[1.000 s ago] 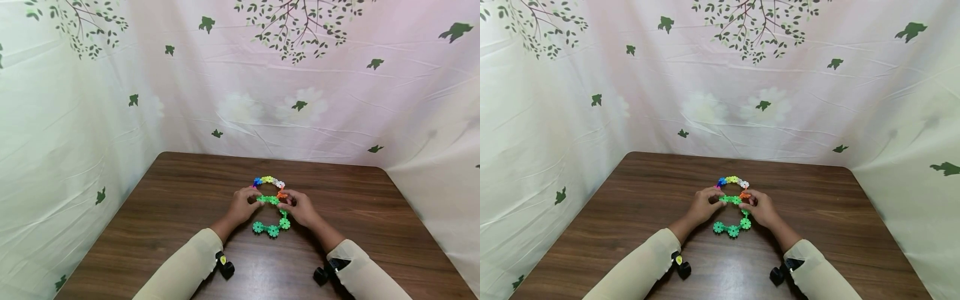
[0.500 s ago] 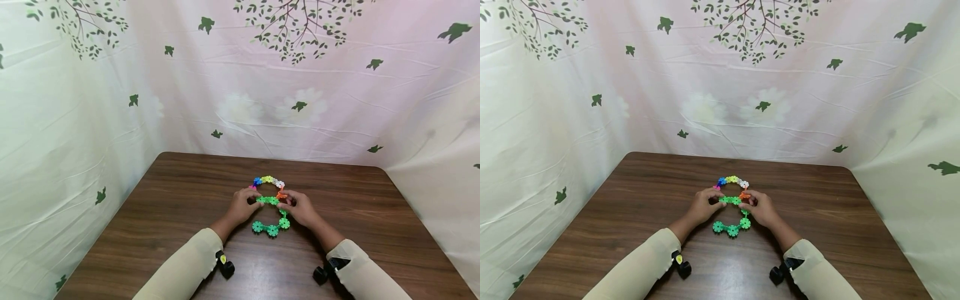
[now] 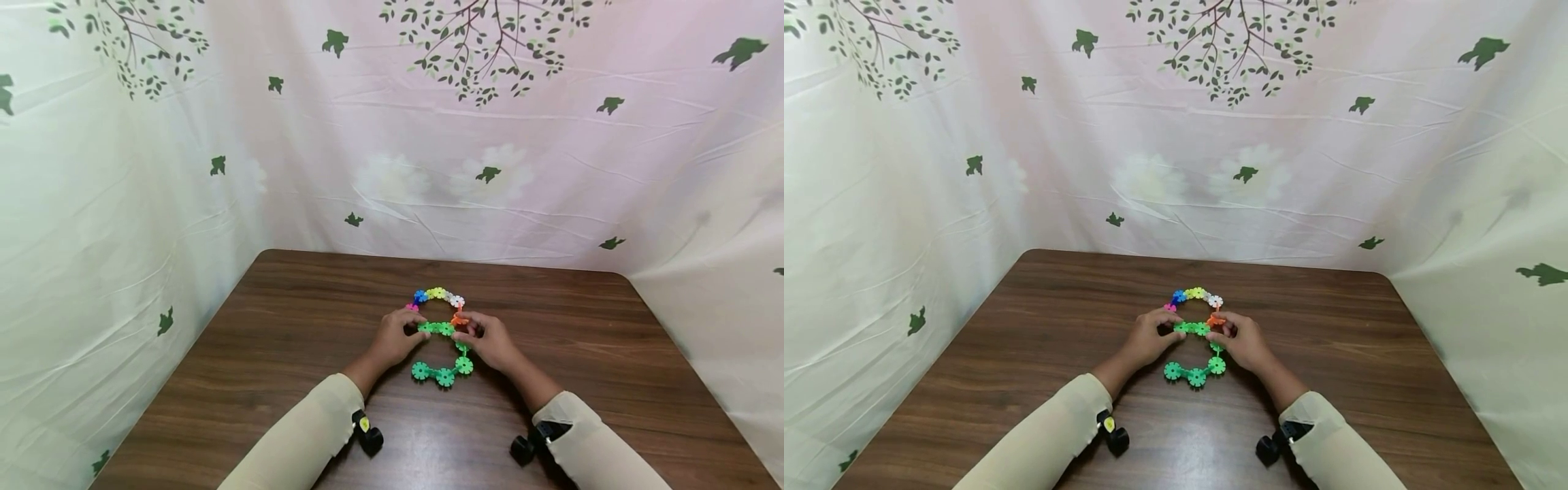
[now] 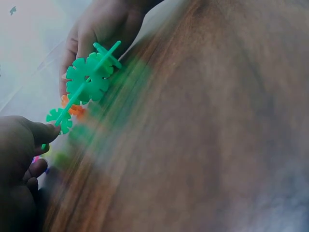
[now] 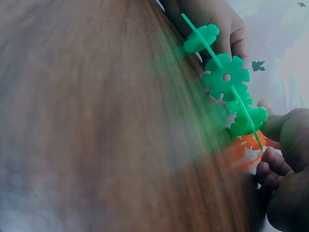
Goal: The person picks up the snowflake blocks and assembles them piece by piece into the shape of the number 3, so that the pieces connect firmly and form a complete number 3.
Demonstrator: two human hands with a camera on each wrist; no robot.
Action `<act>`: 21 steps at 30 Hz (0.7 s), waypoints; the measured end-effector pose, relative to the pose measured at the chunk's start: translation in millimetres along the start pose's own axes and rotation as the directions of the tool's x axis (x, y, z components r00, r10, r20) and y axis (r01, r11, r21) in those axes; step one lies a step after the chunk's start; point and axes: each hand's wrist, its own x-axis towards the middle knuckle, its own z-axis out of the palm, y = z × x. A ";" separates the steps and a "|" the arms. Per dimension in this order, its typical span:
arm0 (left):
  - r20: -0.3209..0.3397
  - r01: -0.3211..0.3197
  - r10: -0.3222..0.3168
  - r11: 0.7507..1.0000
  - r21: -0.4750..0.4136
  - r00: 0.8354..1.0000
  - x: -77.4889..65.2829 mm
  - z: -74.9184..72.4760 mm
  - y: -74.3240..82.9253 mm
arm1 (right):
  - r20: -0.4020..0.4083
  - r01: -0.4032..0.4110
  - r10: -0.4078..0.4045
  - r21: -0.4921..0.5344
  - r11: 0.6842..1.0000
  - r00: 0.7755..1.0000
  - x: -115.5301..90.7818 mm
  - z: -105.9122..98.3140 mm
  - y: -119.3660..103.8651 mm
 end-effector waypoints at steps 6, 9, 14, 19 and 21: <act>-0.011 -0.013 0.013 1.000 -0.022 1.000 -0.2 -1.6 -2.4 | -0.016 0.010 -0.010 0.021 1.000 1.000 0.9 0.5 1.5; -0.030 -0.029 0.029 0.999 -0.023 0.999 -0.6 -2.8 -4.7 | -0.038 0.024 -0.023 0.029 0.999 0.999 0.2 1.1 2.9; -0.064 -0.043 0.043 0.999 0.002 0.997 -4.2 -5.1 -8.0 | -0.083 0.016 -0.012 0.053 0.998 0.996 -6.6 1.4 3.9; -0.113 -0.023 0.022 1.000 -0.007 0.993 -11.0 -10.1 -9.2 | -0.161 0.014 -0.001 0.082 0.997 0.987 -15.1 2.7 4.3; -0.144 -0.018 0.017 1.000 -0.009 0.989 -12.5 -11.8 -9.6 | -0.202 0.014 0.005 0.089 0.996 0.979 -18.3 3.2 5.0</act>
